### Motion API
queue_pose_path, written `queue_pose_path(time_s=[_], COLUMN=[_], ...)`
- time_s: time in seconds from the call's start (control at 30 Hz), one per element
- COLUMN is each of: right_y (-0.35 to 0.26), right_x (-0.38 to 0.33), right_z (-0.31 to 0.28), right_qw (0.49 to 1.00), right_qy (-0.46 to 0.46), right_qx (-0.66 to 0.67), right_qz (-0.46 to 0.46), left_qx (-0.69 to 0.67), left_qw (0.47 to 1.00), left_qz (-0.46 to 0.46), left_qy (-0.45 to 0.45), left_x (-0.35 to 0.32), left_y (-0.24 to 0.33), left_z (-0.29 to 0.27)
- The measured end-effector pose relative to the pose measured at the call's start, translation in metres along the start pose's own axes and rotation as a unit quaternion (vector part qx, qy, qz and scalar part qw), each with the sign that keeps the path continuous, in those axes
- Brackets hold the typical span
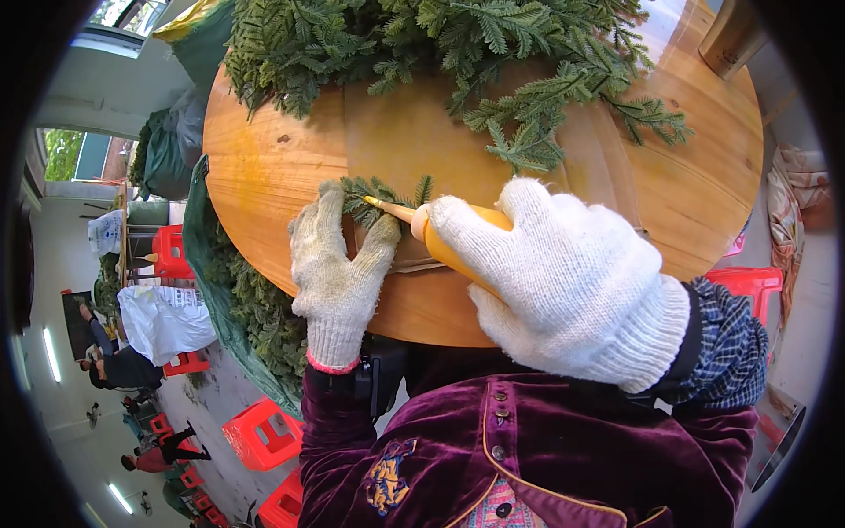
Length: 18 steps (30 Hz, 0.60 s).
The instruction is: Applying glue to small evergreen branches and arranging them on a workspace.
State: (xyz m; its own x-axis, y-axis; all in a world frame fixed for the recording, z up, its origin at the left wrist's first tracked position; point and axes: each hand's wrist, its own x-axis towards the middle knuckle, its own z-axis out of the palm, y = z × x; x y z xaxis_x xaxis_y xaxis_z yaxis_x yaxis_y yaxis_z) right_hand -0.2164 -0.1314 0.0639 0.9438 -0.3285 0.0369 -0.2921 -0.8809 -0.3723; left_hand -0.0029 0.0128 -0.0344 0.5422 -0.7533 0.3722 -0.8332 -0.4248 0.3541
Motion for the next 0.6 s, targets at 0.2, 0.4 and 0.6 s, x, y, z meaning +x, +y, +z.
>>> queue_pose_path(time_s=[0.2,0.4,0.6], right_y=[0.004,0.01,0.016], right_x=[0.0,-0.004,-0.011], right_z=[-0.008,-0.008,-0.012], right_qw=[1.0,1.0,1.0], right_qy=[-0.009,0.001,-0.012], right_qx=[-0.003,0.0,0.007], right_qz=[-0.011,-0.017,-0.001], left_qx=[0.008,0.034,0.012], left_qw=[1.0,0.999,0.998], left_qz=[0.013,0.014,0.051], left_qy=[0.013,-0.012,0.022], left_x=[0.001,0.002,0.006], left_y=[-0.001,0.001,0.0], left_z=[0.002,-0.001,0.002])
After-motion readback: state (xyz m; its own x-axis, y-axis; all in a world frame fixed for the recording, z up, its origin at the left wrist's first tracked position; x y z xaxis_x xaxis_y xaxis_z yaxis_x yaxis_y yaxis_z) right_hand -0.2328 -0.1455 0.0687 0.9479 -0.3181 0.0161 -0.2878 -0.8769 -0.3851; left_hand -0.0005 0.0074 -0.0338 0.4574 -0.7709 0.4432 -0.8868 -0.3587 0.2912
